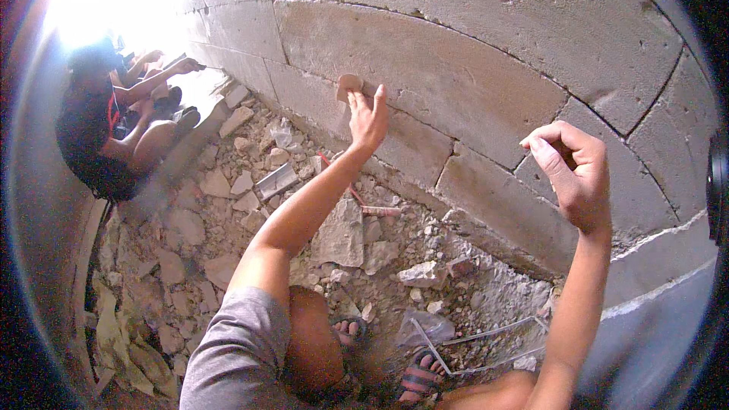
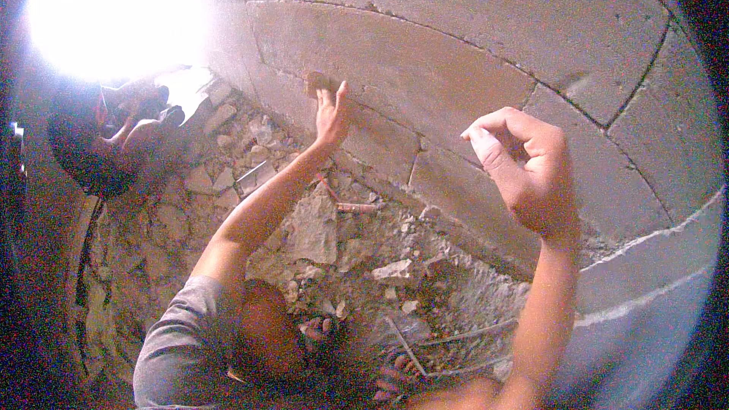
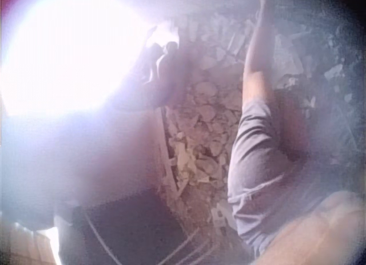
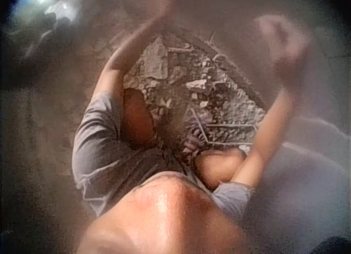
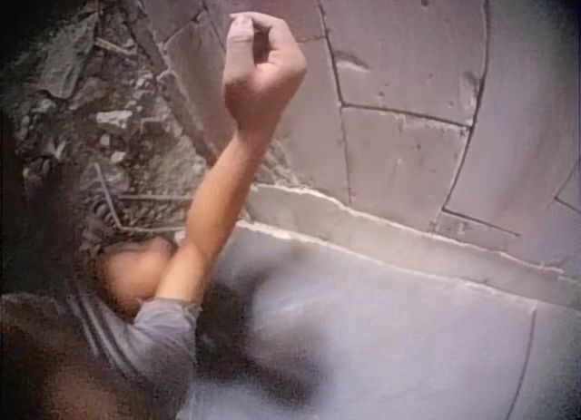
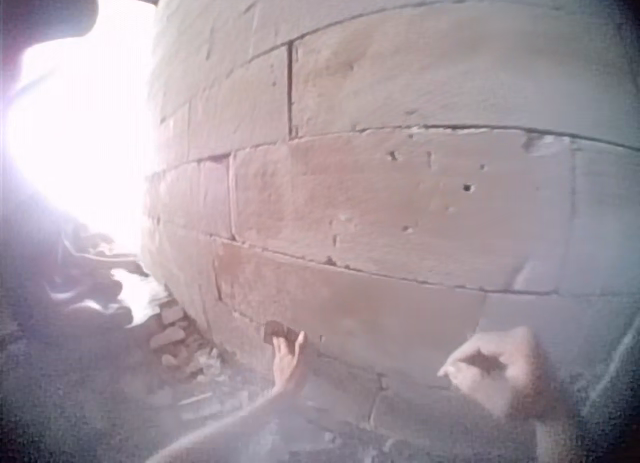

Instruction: The person sands the surface of a concrete block wall using a piece of sandpaper, rubbing it against the mortar joints and the block faces.

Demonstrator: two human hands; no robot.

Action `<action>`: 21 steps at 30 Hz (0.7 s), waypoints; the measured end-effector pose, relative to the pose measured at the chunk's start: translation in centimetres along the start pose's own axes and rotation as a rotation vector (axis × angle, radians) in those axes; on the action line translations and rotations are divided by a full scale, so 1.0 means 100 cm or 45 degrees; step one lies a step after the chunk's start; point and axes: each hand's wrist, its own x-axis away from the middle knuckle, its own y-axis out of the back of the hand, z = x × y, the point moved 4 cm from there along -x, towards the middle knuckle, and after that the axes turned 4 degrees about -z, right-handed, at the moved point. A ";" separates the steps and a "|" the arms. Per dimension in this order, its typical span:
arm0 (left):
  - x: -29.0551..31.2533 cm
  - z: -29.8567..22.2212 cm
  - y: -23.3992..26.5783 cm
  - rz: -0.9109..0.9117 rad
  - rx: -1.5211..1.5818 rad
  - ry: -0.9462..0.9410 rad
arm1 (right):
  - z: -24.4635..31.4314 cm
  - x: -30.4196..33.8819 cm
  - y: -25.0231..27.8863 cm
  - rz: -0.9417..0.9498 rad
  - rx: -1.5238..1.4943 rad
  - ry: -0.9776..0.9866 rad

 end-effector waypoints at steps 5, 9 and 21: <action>0.032 -0.052 -0.016 -0.089 0.174 0.210 | 0.002 0.005 0.002 -0.059 0.038 0.093; 0.029 -0.084 -0.011 -0.153 0.276 0.464 | 0.002 0.006 0.007 -0.068 0.061 0.076; -0.058 0.047 0.043 -0.117 0.199 0.391 | -0.006 0.000 -0.013 0.052 0.115 -0.134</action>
